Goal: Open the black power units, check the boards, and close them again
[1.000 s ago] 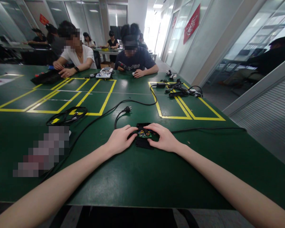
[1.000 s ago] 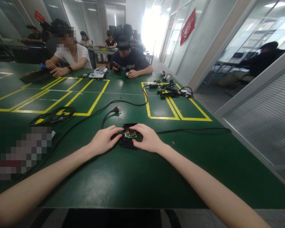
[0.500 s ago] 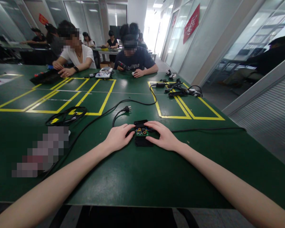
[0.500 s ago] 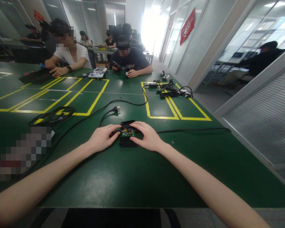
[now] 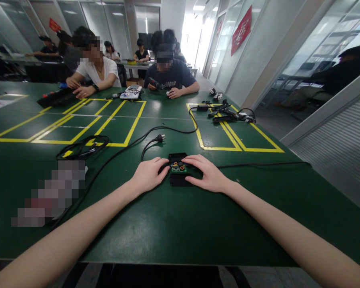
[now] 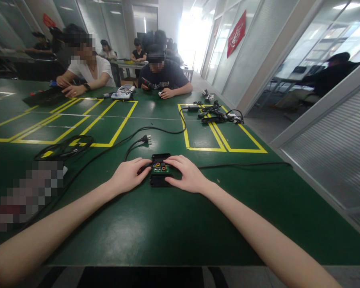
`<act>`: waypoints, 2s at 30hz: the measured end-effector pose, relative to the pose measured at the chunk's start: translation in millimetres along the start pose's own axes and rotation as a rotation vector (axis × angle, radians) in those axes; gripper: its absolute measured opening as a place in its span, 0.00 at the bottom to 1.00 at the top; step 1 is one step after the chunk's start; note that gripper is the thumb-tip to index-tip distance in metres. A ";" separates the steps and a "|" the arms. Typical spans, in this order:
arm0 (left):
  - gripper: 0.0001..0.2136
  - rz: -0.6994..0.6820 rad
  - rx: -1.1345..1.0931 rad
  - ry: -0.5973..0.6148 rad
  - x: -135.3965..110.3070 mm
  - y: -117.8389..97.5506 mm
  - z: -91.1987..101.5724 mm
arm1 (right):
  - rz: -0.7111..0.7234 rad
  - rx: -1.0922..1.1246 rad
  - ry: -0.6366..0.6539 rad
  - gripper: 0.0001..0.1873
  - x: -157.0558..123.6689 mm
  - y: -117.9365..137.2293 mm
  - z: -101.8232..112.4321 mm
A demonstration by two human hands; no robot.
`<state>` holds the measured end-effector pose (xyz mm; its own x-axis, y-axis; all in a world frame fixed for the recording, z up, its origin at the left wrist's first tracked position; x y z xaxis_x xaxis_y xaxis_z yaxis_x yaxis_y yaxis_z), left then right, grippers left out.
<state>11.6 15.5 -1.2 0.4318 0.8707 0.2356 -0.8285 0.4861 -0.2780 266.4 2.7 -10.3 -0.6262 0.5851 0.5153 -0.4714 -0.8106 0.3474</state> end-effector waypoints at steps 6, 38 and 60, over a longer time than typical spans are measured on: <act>0.16 0.031 0.019 0.024 0.5 -0.9 0.1 | 0.016 -0.095 0.017 0.25 4.1 1.4 -2.2; 0.08 -0.167 -0.414 -0.079 -8.9 1.8 10.5 | 0.038 0.026 -0.158 0.05 -2.9 1.2 10.4; 0.05 -0.039 -0.283 -0.039 -5.9 3.4 9.0 | -0.067 -0.027 -0.036 0.06 -0.3 -2.0 7.2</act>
<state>3.0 11.3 4.9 0.4429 0.8499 0.2856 -0.6767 0.5258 -0.5154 271.9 4.0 -5.5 -0.5708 0.6360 0.5194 -0.5281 -0.7687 0.3609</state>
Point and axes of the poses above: each hand's wrist, its own x-axis towards the middle knuckle, its own z-axis out of the back of the hand, y = z × x, the point moved 1 cm from there along x, towards the middle knuckle, and after that the axes turned 5 degrees about z, right-handed, at the moved point
